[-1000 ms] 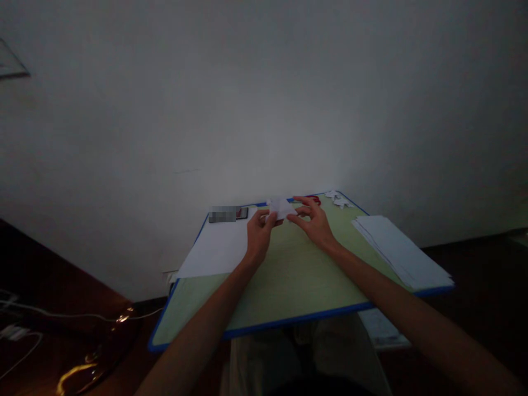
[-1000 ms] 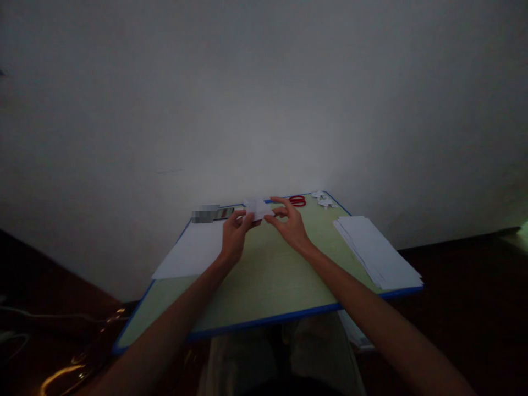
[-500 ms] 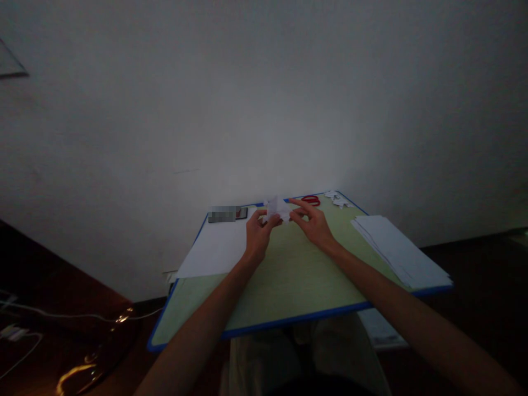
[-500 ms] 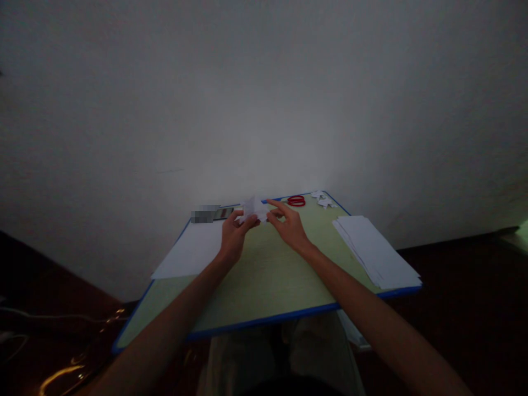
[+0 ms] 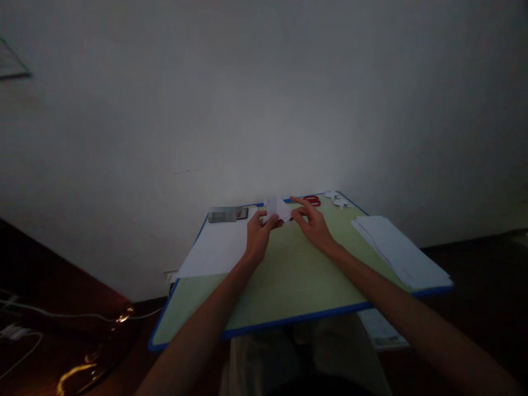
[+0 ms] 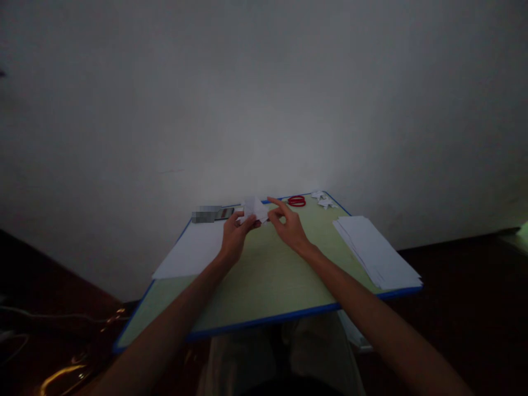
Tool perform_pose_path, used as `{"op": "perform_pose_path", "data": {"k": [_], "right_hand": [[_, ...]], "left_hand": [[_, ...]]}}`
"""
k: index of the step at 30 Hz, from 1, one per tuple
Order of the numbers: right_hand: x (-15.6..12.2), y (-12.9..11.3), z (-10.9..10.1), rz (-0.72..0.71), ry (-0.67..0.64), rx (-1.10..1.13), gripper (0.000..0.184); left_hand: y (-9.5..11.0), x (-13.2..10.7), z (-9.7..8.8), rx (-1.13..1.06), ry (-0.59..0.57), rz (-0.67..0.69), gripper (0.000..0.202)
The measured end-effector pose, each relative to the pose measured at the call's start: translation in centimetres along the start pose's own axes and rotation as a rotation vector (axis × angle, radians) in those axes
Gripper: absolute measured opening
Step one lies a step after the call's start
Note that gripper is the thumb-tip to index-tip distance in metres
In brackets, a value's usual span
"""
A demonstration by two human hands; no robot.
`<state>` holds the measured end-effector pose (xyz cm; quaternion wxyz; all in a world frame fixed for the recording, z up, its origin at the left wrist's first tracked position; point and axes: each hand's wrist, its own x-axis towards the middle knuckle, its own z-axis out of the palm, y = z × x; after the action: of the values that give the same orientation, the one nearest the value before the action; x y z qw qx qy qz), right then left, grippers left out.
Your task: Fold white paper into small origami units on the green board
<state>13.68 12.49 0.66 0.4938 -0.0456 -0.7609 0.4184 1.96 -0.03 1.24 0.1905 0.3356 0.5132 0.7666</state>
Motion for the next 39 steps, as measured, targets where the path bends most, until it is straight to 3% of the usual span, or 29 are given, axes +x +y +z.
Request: {"op": "perform_pose_path", "data": {"k": [3, 9, 15, 22, 31, 34, 39], "right_hand": [[0.0, -0.1, 0.1, -0.011, -0.004, 0.005, 0.050], [0.0, 0.0, 0.0, 0.019, -0.006, -0.015, 0.038], [0.0, -0.2, 0.0, 0.022, 0.011, -0.049, 0.038], [0.3, 0.3, -0.4, -0.055, 0.147, -0.266, 0.034], [0.6, 0.8, 0.0, -0.070, 0.143, -0.203, 0.020], [0.6, 0.6, -0.1, -0.075, 0.143, -0.181, 0.018], [0.6, 0.5, -0.2, -0.023, 0.108, -0.147, 0.020]], "left_hand": [[-0.1, 0.0, 0.0, -0.017, -0.007, -0.007, 0.042], [-0.2, 0.1, 0.0, -0.033, -0.013, -0.011, 0.044], [-0.1, 0.1, 0.2, -0.030, -0.009, 0.017, 0.047], [-0.1, -0.2, 0.3, 0.103, -0.095, 0.041, 0.047], [-0.6, -0.5, 0.1, 0.292, -0.199, 0.101, 0.036], [-0.4, -0.6, 0.0, 0.351, -0.191, 0.150, 0.031], [0.0, -0.5, 0.0, 0.372, -0.141, 0.118, 0.030]]}}
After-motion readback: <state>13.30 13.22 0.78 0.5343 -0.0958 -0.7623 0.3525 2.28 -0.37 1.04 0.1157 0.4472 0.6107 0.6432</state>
